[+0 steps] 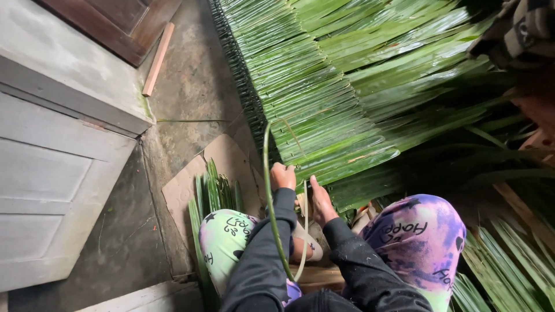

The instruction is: Weaving palm leaves by folding them over a wooden stick and securing them with a thin strip to create thatch.

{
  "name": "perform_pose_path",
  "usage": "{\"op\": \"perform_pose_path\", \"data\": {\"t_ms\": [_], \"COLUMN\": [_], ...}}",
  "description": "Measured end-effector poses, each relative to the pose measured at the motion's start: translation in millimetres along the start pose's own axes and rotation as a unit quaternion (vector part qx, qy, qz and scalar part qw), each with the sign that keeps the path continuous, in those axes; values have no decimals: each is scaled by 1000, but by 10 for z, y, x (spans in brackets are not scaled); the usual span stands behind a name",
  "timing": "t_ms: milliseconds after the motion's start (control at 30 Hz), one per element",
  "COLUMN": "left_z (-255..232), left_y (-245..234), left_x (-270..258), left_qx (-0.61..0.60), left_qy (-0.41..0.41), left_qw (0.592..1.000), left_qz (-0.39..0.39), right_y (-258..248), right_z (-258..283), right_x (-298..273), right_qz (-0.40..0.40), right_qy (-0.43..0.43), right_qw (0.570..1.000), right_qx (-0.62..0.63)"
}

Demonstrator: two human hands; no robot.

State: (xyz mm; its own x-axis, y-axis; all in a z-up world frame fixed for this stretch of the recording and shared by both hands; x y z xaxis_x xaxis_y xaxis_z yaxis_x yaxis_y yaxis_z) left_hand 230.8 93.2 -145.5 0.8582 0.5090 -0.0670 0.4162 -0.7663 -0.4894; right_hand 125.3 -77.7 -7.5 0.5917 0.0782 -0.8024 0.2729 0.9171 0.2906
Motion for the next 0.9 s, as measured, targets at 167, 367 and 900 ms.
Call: {"op": "perform_pose_path", "data": {"t_ms": [167,367,900], "left_z": [-293,-565,-719], "left_y": [-13,68,209], "left_x": [-98,-94,-271], "left_qx": [210,252,305], "left_qy": [-25,4,334], "left_qw": [974,952,883], "left_qz": [84,171,123], "right_y": [54,-135,-426], "right_z": [-3,-223,-580], "right_x": [-133,399,1120], "right_qz": [-2,-12,19], "right_qy": [-3,-13,-17], "right_qw": [1000,1000,997], "right_qx": [-27,-12,-78]}}
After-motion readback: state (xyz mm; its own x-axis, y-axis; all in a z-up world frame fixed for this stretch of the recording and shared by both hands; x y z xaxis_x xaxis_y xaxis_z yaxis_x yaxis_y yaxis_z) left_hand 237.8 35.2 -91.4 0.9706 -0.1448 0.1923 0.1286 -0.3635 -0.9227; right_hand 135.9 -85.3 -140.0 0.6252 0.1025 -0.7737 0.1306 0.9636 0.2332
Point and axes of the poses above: each hand's wrist, its own x-axis towards the middle knuckle, its own y-axis out of the palm, z = x × y, the point moved 7 cm from there along x, towards the middle knuckle, and after that the axes turned 12 degrees about -x, right-handed, at the moved point
